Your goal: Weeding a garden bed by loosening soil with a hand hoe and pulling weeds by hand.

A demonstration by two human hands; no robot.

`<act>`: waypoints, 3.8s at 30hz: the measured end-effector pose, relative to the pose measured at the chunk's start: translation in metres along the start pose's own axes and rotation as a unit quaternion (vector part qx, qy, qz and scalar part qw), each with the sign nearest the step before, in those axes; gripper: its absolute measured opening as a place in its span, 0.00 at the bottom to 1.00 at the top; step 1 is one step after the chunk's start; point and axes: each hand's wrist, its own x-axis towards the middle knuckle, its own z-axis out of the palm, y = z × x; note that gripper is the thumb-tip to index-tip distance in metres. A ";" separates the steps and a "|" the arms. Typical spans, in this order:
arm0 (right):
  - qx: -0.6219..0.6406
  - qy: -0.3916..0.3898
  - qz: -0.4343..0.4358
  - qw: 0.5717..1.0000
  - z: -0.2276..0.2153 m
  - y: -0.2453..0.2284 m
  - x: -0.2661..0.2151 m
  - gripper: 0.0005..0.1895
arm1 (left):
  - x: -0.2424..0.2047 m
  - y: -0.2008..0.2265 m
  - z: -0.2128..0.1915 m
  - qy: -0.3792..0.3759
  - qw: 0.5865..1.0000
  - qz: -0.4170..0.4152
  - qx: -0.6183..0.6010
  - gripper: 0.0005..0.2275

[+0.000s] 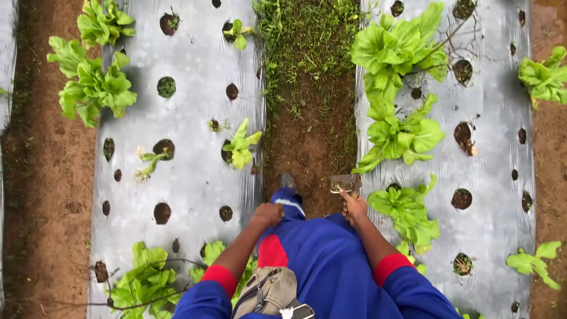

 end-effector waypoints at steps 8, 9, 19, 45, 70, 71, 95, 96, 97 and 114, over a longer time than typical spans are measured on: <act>0.009 -0.007 0.008 1.000 0.084 -0.098 0.043 0.17 | 0.017 0.011 -0.096 -0.073 0.996 0.033 0.031 0.12; 0.019 -0.020 0.008 1.000 0.093 -0.107 0.058 0.17 | 0.029 0.013 -0.104 -0.074 0.997 0.030 0.022 0.13; 0.160 0.014 0.144 0.977 0.181 -0.177 0.220 0.18 | 0.137 0.029 -0.184 -0.154 0.986 -0.025 0.061 0.08; 0.409 0.142 -0.012 0.901 0.422 -0.068 0.788 0.32 | 0.775 -0.077 -0.184 0.057 0.839 0.316 0.439 0.42; 0.406 0.109 0.053 0.906 0.445 0.000 0.671 0.38 | 0.817 -0.085 -0.189 0.207 0.909 0.239 0.273 0.49; 0.356 0.081 0.025 0.931 0.445 -0.001 0.664 0.33 | 0.809 -0.087 -0.190 0.155 0.932 0.210 0.250 0.51; 0.264 0.093 -0.080 0.957 0.406 0.017 0.672 0.30 | 0.808 -0.102 -0.178 0.118 0.956 0.128 0.235 0.58; 0.351 0.161 -0.060 0.920 0.403 0.007 0.671 0.29 | 0.806 -0.104 -0.176 0.074 0.956 0.126 0.253 0.56; 0.353 0.162 -0.061 0.920 0.398 0.001 0.673 0.29 | 0.812 -0.100 -0.172 0.076 0.956 0.127 0.254 0.56; 0.385 0.043 -0.045 0.921 0.474 -0.026 0.602 0.21 | 0.801 -0.081 -0.195 0.087 0.973 0.179 0.118 0.50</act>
